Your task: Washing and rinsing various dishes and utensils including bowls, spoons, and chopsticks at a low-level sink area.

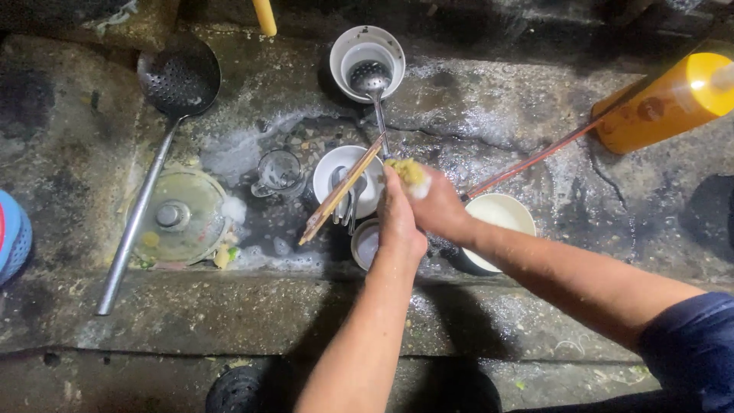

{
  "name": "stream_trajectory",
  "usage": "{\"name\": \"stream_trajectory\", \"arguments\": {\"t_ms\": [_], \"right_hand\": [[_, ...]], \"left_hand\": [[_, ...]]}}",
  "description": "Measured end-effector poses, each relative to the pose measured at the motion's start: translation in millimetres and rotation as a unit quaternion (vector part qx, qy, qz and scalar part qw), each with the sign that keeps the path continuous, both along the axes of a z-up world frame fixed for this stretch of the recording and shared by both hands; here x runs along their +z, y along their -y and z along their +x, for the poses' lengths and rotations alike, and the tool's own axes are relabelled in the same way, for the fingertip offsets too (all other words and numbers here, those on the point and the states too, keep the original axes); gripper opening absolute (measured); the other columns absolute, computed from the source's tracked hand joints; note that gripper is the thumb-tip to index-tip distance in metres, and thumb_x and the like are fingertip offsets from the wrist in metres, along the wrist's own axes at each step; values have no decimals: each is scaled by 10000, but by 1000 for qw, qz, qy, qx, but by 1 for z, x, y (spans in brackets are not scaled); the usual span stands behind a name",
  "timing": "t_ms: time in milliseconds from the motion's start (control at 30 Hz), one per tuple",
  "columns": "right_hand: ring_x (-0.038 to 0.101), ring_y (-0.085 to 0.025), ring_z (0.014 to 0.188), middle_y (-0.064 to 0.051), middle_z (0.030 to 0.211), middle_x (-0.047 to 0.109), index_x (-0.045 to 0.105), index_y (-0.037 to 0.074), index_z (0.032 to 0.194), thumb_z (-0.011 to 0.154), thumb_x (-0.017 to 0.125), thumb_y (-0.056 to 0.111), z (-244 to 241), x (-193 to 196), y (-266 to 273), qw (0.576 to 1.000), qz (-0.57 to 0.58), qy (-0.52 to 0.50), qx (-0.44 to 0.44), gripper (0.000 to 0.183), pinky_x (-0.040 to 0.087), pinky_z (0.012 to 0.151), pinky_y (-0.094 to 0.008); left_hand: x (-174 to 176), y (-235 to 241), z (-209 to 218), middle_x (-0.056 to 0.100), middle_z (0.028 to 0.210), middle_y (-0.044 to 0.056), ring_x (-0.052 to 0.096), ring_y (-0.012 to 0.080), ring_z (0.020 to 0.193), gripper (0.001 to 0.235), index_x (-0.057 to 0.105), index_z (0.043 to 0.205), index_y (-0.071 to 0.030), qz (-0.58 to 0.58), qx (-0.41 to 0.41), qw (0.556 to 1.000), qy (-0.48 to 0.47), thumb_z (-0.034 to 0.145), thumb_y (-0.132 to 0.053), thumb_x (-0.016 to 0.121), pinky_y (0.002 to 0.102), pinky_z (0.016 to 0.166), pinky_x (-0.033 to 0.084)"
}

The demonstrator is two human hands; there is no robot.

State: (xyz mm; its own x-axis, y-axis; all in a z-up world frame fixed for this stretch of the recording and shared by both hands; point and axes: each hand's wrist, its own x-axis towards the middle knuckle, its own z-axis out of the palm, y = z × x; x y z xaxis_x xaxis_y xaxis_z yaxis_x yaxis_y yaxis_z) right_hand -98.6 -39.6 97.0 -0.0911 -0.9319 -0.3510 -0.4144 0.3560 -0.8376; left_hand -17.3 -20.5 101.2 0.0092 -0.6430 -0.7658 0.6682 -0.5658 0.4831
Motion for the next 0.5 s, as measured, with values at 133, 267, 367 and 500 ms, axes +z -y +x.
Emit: {"name": "stream_trajectory", "arguments": {"t_ms": [133, 267, 367, 500], "right_hand": [[814, -510, 1095, -310, 1162, 816, 795, 31, 1359, 887, 923, 303, -2, -49, -6, 988, -52, -96, 106, 559, 640, 946, -598], [793, -561, 1099, -292, 1173, 768, 801, 94, 1412, 807, 975, 320, -5, -39, -5, 955, -117, -186, 199, 669, 660, 969, -626], [804, -583, 1101, -346, 1145, 804, 777, 39, 1480, 857, 916, 237, -12, -44, -20, 960, -87, -158, 215, 668, 652, 983, -621], [842, -482, 1078, -256, 1091, 857, 846, 108, 1381, 819, 935, 249, -24, -61, -23, 960, -2, -194, 201, 586, 687, 926, -549]], "left_hand": [[24, -10, 8, 745, 1518, 227, 715, 361, 1417, 561, 705, 1538, -55, 1, 134, 991, -14, 1087, -389, 693, 510, 1110, 615], [-2, -10, 15, 764, 1382, 264, 752, 397, 1320, 435, 755, 1395, 18, 21, 192, 980, 42, 1011, -75, 572, 496, 1091, 637], [-104, 2, 23, 804, 1306, 249, 805, 404, 1149, 462, 861, 1280, -65, -3, 210, 976, 54, 919, 74, 609, 516, 991, 674], [-53, 10, 47, 748, 1238, 274, 754, 349, 1131, 350, 855, 1079, 66, -72, 284, 953, 73, 803, 222, 707, 516, 978, 636]]}}
